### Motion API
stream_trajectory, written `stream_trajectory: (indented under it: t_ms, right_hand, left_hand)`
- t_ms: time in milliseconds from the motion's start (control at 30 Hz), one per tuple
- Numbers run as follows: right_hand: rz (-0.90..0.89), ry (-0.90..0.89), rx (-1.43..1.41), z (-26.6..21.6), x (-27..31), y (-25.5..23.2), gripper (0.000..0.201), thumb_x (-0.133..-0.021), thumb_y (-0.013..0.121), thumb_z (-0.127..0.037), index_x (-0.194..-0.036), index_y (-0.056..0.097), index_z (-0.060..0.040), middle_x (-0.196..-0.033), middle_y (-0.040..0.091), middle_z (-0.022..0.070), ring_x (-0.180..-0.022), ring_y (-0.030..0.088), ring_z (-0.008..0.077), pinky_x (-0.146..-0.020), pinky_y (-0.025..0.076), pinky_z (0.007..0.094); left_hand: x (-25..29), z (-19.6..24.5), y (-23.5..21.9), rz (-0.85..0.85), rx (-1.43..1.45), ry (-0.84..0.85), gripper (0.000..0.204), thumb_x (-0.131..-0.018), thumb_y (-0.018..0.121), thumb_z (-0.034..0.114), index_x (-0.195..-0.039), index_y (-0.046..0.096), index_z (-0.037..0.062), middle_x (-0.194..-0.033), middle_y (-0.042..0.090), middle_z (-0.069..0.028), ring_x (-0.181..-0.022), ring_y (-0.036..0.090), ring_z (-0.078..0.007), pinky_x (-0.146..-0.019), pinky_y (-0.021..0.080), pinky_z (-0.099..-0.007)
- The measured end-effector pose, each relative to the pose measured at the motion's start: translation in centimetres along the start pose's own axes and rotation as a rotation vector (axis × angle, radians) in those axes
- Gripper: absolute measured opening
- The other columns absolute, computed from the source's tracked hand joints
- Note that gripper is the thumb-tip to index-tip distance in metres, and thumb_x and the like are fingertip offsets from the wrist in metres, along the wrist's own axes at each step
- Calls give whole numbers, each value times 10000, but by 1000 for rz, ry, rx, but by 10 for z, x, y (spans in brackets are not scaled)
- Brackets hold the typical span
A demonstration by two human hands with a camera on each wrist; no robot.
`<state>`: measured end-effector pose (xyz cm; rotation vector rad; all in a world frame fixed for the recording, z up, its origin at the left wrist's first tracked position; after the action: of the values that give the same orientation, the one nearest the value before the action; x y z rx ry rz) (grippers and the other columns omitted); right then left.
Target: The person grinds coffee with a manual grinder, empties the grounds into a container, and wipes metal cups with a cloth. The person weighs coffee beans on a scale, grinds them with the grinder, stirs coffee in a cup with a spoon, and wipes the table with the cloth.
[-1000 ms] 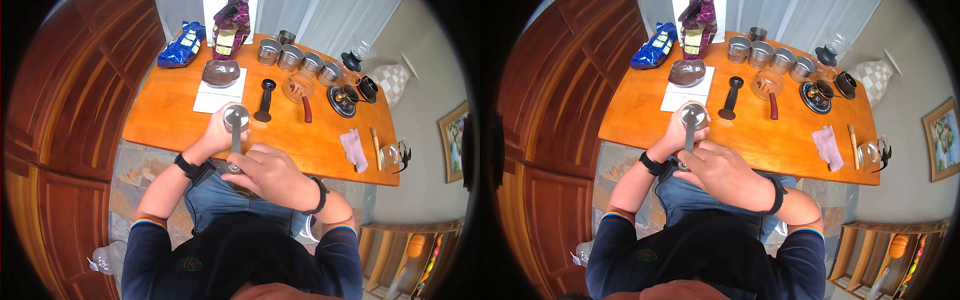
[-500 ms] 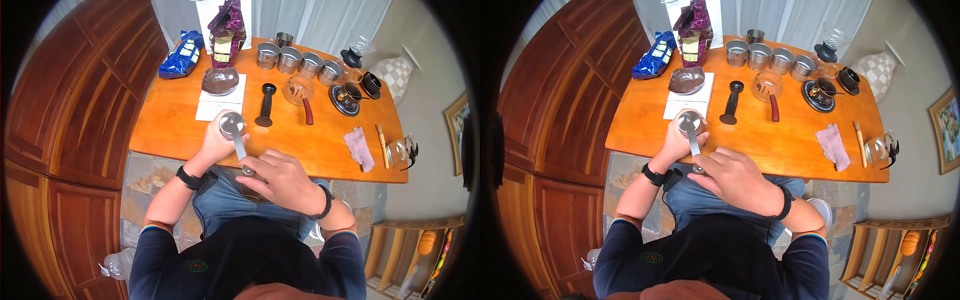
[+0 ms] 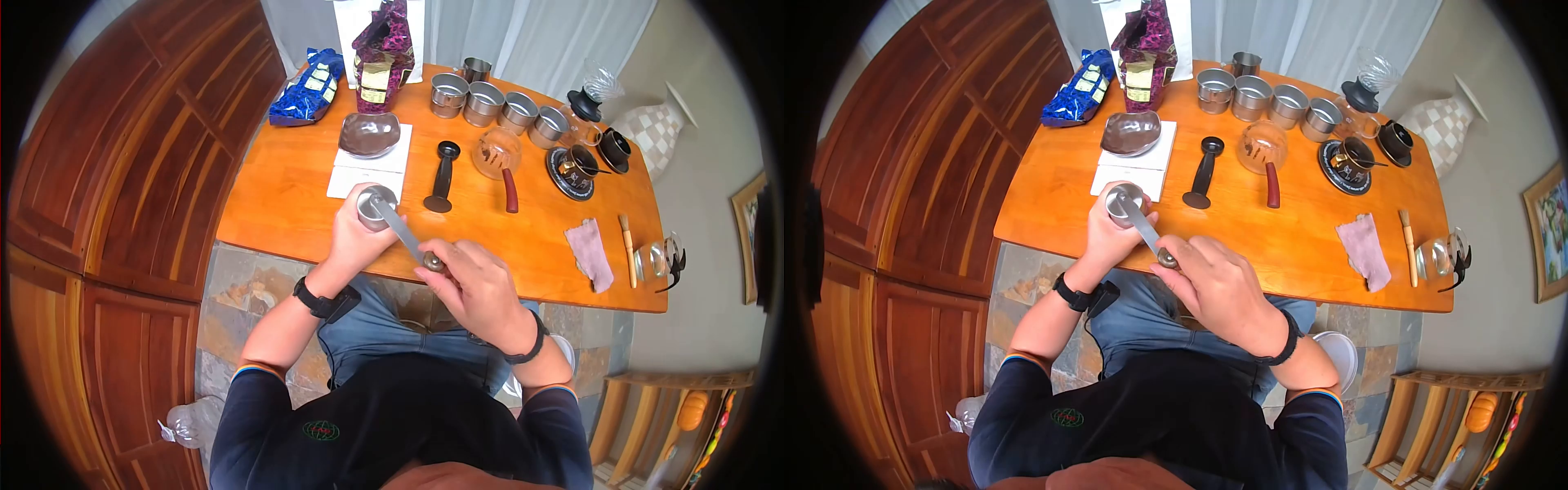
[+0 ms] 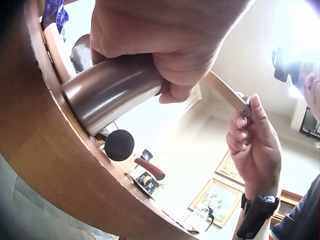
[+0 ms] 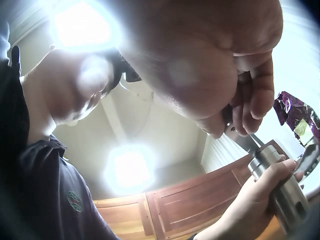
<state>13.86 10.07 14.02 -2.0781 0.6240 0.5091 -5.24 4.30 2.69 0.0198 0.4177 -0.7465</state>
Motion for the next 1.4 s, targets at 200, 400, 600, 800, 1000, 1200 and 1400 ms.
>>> stream_trajectory:
  t_ms: [200,400,600,800,1000,1200,1400]
  right_hand:
    - [-36,19,6,2,-11,0,286,-854,761,-126,-1099,640,-44,-780,556,113,-700,582,299,-598,477,397]
    - [-68,-138,62,-12,-20,8,304,-835,760,-92,-1113,645,-42,-802,580,107,-715,592,304,-620,486,391]
    - [30,73,-25,-2,-34,12,270,-871,723,-28,-1130,645,-39,-828,597,126,-719,609,273,-644,496,356]
    - [-114,75,-152,-6,-67,73,223,-910,696,-74,-1116,617,-45,-869,627,162,-799,635,349,-681,507,401]
    - [-219,-56,-183,-28,-97,115,200,-956,632,-127,-1129,568,-51,-949,632,182,-895,621,395,-767,505,459]
    - [-353,-179,-195,-43,-127,154,180,-961,604,-100,-1125,570,-34,-985,619,204,-951,615,409,-799,507,462]
    - [-466,-188,-27,-1,-119,203,218,-952,606,-82,-1163,584,-32,-1019,628,211,-978,623,408,-842,509,456]
  left_hand:
    - [3,9,-6,31,12,-44,413,-769,821,7,-1089,562,40,-911,656,-21,-784,629,-78,-647,527,-241]
    - [3,5,-19,80,6,-71,403,-766,810,-1,-1084,566,38,-887,651,-16,-747,641,-74,-581,525,-248]
    - [9,15,-70,246,83,-128,418,-761,836,90,-1094,593,20,-935,680,-31,-875,636,-80,-781,533,-275]
    - [16,22,-158,474,227,-128,365,-818,768,42,-1135,591,0,-1001,673,-79,-912,669,-164,-840,532,-323]
    - [30,29,-210,599,402,-80,352,-875,716,41,-1177,545,-17,-1013,654,-107,-918,676,-215,-841,535,-350]
    - [50,24,-218,639,487,-124,337,-856,732,25,-1143,560,-10,-987,661,-96,-881,668,-186,-816,530,-327]
    - [59,15,-215,650,519,-163,316,-852,731,29,-1116,560,-2,-969,654,-93,-868,665,-184,-809,530,-321]
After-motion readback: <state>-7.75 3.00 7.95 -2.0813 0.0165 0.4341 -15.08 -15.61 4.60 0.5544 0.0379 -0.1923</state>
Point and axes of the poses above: each hand's wrist, its own x-axis away from the middle knuckle, its own y-axis out of the palm, z = x × y, the point moved 7 cm from there along -x, towards the middle knuckle
